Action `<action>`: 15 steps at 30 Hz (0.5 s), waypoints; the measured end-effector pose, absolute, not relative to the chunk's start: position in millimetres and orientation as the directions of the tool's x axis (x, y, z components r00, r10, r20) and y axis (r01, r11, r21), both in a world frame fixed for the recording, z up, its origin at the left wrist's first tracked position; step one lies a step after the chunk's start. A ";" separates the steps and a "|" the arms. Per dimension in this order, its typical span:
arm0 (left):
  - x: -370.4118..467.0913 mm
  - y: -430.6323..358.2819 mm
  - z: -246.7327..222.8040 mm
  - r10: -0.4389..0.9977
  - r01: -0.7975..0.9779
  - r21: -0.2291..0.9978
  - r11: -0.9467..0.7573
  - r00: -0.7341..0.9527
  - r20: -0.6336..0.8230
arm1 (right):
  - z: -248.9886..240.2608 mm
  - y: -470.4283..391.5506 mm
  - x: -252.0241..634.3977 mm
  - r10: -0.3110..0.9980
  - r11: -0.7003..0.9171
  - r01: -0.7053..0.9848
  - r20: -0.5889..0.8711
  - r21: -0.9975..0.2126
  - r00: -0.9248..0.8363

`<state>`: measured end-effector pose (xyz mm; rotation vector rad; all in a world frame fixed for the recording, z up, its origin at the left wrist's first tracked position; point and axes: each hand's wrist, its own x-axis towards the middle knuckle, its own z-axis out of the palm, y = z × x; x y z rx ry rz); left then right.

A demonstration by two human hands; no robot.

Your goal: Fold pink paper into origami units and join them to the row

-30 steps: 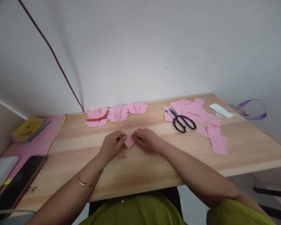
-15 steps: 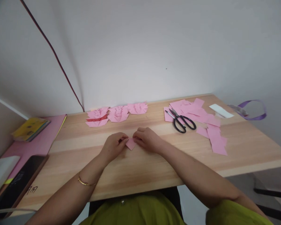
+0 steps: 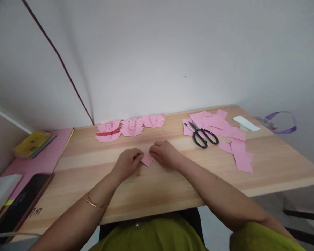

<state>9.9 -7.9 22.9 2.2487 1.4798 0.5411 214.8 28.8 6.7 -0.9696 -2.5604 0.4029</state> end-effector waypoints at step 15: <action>11.1 -8.3 24.6 0.924 0.772 0.521 -0.363 0.372 0.091 | 8.3 24.8 212.9 0.616 0.785 0.509 0.365 -0.353 -0.698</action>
